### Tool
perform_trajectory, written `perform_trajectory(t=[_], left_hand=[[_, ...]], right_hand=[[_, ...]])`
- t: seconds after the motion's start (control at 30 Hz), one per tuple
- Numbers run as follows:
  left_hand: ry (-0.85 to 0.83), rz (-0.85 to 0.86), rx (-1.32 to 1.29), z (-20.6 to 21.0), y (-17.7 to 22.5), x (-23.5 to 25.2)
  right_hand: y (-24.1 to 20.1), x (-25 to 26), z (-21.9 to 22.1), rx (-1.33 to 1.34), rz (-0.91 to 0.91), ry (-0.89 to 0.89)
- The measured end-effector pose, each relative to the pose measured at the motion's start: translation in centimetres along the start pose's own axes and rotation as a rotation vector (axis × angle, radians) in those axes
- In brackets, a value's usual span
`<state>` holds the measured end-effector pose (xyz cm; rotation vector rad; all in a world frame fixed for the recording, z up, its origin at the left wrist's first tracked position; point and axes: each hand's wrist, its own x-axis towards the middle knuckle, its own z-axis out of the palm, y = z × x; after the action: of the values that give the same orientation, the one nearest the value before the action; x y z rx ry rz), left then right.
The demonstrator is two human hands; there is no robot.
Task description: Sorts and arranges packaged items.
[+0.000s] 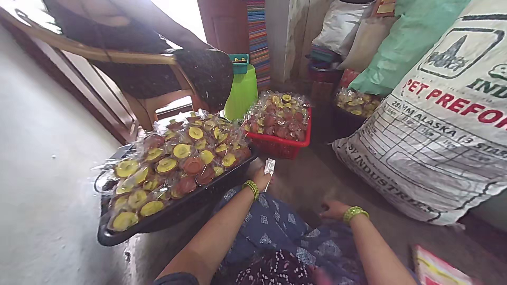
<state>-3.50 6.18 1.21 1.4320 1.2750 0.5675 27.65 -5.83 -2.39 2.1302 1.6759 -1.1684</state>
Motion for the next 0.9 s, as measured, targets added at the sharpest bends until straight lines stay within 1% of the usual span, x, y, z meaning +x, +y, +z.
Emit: perform_trajectory(t=[0.4,0.5,0.7,0.9], left_hand=[[-0.014,-0.012,0.082,0.0,0.3,-0.4],[-0.008,-0.026,-0.019,0.0,0.3,-0.5],[0.031,-0.079,-0.335,-0.6,1.0,-1.3],[0.057,-0.076,-0.466,-0.9,0.3,-0.6]], right_hand=[[-0.1,-0.2,0.1,0.008,0.009,0.003],[0.1,0.0,0.2,0.001,0.007,0.012],[-0.1,-0.1,0.0,0.021,0.008,0.005],[-0.3,-0.4,-0.1,0.019,0.012,-0.003]])
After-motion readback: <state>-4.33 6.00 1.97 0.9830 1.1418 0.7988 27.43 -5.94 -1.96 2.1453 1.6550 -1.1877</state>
